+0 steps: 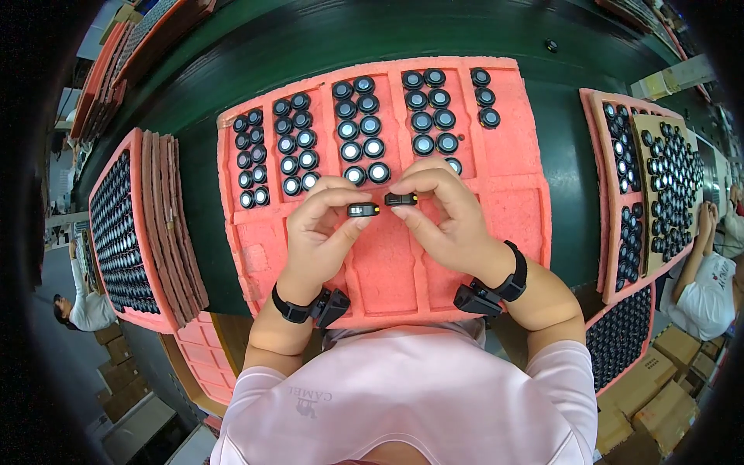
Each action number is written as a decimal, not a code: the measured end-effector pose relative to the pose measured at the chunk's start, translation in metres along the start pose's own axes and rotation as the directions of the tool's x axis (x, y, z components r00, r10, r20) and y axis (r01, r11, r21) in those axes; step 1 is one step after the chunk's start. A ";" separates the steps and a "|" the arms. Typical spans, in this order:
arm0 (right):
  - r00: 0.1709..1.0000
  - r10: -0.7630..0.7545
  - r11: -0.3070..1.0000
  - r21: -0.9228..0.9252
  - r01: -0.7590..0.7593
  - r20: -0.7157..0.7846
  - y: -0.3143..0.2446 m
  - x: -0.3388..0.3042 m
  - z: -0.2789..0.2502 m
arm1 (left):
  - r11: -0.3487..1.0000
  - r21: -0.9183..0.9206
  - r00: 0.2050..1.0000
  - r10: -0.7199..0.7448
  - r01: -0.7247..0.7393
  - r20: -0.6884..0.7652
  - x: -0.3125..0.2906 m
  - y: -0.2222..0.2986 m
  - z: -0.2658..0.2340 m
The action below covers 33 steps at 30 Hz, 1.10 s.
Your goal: The person picks up two black circular components from a pink tray, turns them over to inspect them, and touches their sides together. They then place the components back into the tray and repeat the process with new ones.
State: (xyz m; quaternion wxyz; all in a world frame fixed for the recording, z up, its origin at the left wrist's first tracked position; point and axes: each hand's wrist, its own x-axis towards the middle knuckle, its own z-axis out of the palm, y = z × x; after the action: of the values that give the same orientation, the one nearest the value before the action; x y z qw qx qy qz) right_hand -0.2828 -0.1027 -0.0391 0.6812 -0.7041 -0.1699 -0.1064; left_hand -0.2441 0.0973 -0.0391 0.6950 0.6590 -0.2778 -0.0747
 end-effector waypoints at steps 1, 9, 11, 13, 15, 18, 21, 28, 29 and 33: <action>0.999 0.045 0.999 -0.013 -0.045 -0.012 -0.002 0.000 0.000 | 0.993 -0.100 0.998 -0.056 0.054 -0.017 -0.001 -0.001 0.001; 0.999 -0.002 0.989 -0.146 -0.004 -0.039 -0.004 0.003 0.000 | 0.929 -0.334 0.985 -0.172 0.163 0.002 -0.002 0.000 0.004; 1.000 -0.002 0.989 -0.146 -0.002 -0.029 -0.004 0.003 0.000 | 0.933 -0.329 0.989 -0.148 0.144 0.012 -0.002 -0.001 0.003; 1.000 -0.002 0.990 -0.144 0.000 -0.008 -0.005 0.003 -0.001 | 0.942 -0.319 0.994 -0.101 0.105 0.031 -0.002 -0.002 0.001; 0.998 -0.044 0.985 -0.167 0.050 0.040 -0.007 0.006 -0.005 | 0.947 -0.313 0.997 -0.078 0.079 0.015 -0.001 -0.002 0.001; 0.983 -0.123 0.967 -0.208 0.150 0.137 -0.007 0.008 -0.009 | 0.954 -0.299 0.999 -0.033 0.028 -0.013 0.000 -0.002 0.001; 0.994 -0.018 0.990 -0.136 0.032 0.109 -0.005 0.005 -0.008 | 0.988 -0.153 1.000 0.015 -0.017 -0.015 0.001 0.002 0.000; 0.996 0.017 0.992 -0.122 -0.005 0.093 -0.007 0.004 -0.006 | 0.998 -0.049 0.999 0.047 -0.048 -0.017 0.001 0.003 0.001; 0.995 0.015 0.992 -0.126 -0.003 0.095 -0.008 0.004 -0.006 | 0.998 -0.043 0.999 0.051 -0.052 -0.020 0.001 0.003 0.001; 0.995 0.027 0.990 -0.142 -0.013 0.100 -0.008 0.003 -0.006 | 0.998 -0.054 0.999 0.025 -0.027 -0.023 0.000 0.002 0.001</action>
State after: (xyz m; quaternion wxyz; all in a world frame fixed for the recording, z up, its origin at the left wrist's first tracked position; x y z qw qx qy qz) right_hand -0.2822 -0.1087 -0.0305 0.6213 -0.7567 -0.1893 -0.0752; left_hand -0.2454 0.0971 -0.0375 0.7166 0.6370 -0.2764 -0.0657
